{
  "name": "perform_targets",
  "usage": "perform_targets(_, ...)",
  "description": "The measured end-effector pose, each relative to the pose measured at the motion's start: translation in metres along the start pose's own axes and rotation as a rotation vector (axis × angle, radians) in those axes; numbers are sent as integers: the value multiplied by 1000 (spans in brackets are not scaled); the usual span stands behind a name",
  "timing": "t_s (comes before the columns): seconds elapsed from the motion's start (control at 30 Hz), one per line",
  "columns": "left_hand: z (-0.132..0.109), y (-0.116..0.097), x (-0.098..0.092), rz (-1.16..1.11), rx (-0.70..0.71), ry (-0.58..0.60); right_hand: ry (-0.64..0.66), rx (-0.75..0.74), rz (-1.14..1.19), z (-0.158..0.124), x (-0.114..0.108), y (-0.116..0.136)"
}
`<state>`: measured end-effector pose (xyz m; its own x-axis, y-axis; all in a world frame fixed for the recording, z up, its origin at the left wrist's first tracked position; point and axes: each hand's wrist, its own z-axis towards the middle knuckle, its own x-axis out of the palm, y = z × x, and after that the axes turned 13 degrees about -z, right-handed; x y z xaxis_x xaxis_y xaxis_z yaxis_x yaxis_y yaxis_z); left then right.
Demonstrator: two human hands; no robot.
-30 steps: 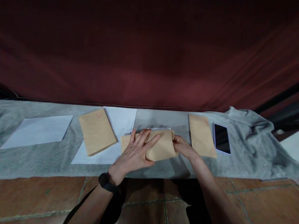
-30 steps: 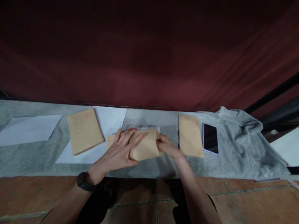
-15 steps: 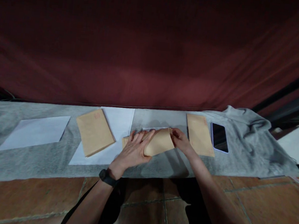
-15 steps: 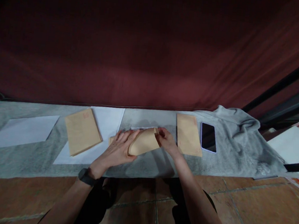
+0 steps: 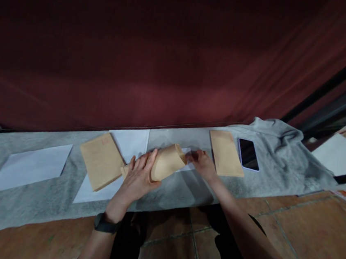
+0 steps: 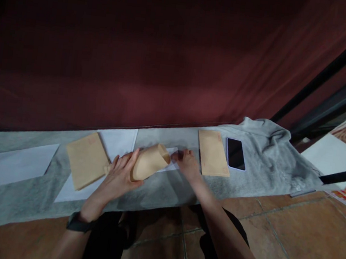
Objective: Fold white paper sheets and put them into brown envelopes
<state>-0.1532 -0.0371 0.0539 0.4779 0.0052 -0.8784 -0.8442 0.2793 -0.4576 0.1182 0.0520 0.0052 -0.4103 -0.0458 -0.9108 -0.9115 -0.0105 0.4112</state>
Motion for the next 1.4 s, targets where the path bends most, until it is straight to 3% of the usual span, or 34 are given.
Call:
perform_targets(0.13,-2,7,4,10,-1,34,53,52,-198,-7,3,19)
perform_targets(0.4,-1,13,6,-15,-61,96,86,92,-180,-6,9,28)
perform_targets(0.57,0,16,5,-39,-68,92,-11,41,122,5,6,5)
perform_targets(0.73,1,19,5,-58,-97,95,-229,86,350,30,-16,-28)
perform_targets(0.8,2,20,6,-71,-106,94,-362,98,553,36,-24,-36)
perform_targets(0.87,3,22,7,-80,-117,93,-410,85,757,37,-29,-40)
perform_targets(1.03,3,26,11,-93,-126,62,-230,24,942,30,-29,-34)
perform_targets(1.23,6,30,14,-97,-123,53,-60,-55,853,24,-27,-32)
perform_targets(1.4,9,25,13,-73,-115,52,71,-32,825,23,-30,-43)
